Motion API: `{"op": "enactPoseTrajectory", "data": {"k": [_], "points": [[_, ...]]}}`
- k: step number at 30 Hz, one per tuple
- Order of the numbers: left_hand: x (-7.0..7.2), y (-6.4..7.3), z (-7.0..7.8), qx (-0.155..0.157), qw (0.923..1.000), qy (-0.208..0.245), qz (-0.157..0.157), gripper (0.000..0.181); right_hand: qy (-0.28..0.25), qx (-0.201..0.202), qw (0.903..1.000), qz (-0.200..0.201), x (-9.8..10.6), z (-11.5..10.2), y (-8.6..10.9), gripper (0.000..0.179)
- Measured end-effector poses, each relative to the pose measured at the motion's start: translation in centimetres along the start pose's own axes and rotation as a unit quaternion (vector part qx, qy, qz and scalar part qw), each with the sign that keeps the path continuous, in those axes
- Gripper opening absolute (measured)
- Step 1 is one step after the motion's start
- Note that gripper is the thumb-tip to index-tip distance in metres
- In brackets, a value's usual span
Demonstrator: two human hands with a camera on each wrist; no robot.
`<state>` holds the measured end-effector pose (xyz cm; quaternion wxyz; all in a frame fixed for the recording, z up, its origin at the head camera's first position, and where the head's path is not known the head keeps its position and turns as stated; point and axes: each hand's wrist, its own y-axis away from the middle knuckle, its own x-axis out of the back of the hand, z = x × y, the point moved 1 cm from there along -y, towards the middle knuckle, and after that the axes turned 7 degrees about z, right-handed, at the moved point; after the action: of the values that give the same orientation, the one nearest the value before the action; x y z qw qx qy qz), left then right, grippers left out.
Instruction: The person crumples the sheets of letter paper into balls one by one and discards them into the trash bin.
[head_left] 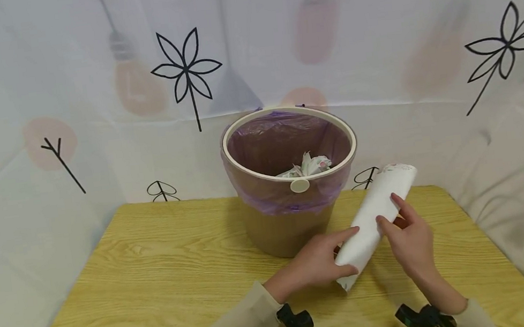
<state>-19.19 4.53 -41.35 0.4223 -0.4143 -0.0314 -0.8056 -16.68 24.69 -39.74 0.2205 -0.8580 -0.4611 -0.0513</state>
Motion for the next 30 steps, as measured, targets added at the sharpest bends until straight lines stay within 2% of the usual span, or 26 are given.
{"op": "enactPoseTrajectory", "data": {"k": [3,7,12,16,22,27,30], "points": [[0.3,0.0,-0.1,-0.005,0.9994,0.022,0.025,0.07,0.017,0.009,0.9998,0.002,0.3,-0.2,-0.2,0.057],[0.7,0.1,-0.2,-0.017,0.9979,0.02,0.059,0.06,0.053,0.021,0.9984,-0.005,0.5,-0.3,-0.3,0.056],[1.1,0.2,0.1,-0.021,0.9965,0.02,0.079,0.053,0.083,0.05,0.9949,-0.026,0.6,-0.3,-0.3,0.053],[1.2,0.2,0.3,-0.034,0.9951,0.013,0.092,0.049,0.072,0.09,0.9917,-0.058,0.6,-0.1,-0.2,0.049],[1.5,-0.3,0.4,-0.067,0.9897,0.011,0.126,0.037,0.073,0.155,0.9787,-0.112,0.5,0.5,0.3,0.044],[1.5,-0.5,0.3,-0.099,0.986,-0.005,0.134,0.034,0.041,0.17,0.9769,-0.123,1.3,0.5,0.7,0.039],[1.4,-0.6,0.3,-0.117,0.984,-0.019,0.133,0.033,0.013,0.175,0.9732,-0.148,2.1,0.4,0.9,0.036]]}}
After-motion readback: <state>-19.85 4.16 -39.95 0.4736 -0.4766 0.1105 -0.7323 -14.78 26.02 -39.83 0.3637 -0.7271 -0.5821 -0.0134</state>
